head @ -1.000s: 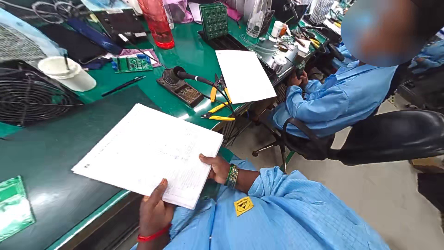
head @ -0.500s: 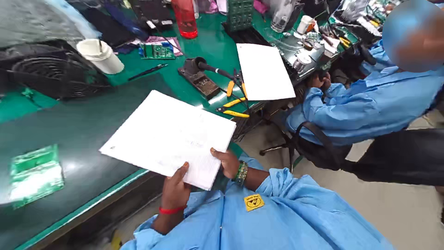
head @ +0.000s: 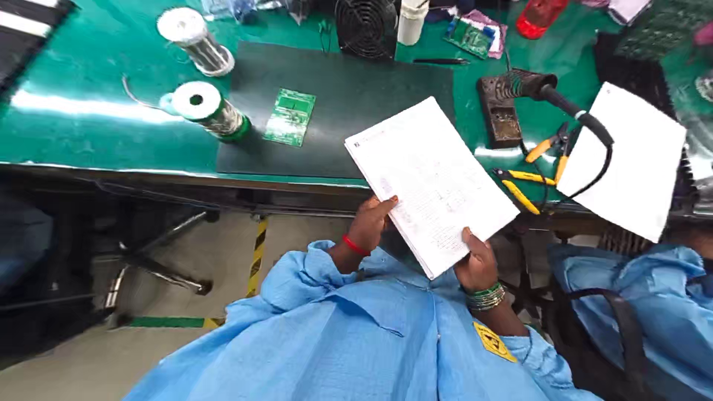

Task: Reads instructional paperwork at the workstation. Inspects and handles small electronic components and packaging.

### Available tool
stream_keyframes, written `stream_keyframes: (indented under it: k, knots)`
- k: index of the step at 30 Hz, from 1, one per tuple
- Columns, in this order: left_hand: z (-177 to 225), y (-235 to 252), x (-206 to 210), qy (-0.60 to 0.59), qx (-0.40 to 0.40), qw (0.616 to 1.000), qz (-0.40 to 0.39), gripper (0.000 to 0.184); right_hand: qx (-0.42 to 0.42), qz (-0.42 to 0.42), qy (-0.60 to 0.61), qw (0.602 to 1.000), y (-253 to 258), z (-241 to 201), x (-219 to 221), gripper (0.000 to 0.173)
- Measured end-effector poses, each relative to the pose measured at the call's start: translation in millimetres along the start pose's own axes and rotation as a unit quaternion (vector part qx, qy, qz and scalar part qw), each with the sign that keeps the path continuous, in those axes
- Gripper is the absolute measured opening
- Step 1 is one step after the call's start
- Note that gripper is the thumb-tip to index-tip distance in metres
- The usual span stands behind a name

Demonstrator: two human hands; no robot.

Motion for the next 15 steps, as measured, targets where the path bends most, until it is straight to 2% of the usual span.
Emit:
stream_keyframes:
  k: [5, 10, 15]
  knots:
    - [-2.6, -2.8, 0.5, 0.006, -0.008, 1.0, -0.012, 0.023, -0.01, -0.019, 0.027, 0.999, 3.7, -4.7, 0.2, 0.027]
    - [0.6, -4.6, -4.2, 0.001, -0.014, 1.0, -0.009, 0.022, -0.013, -0.014, -0.023, 1.0, 2.0, -7.1, -1.9, 0.02]
    - [9.5, -2.7, -9.4, -0.027, -0.005, 1.0, 0.004, 0.025, -0.022, -0.037, -0.036, 0.998, 0.8, -6.7, -7.4, 0.02]
Point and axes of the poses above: each hand's wrist, its own y-axis towards the middle knuckle, its own x-axis out of the palm, z = x × y, the point moved 8 cm from there along y, towards the middle knuckle, and after that the axes turned 10 degrees about z, right-handed, at the moved point
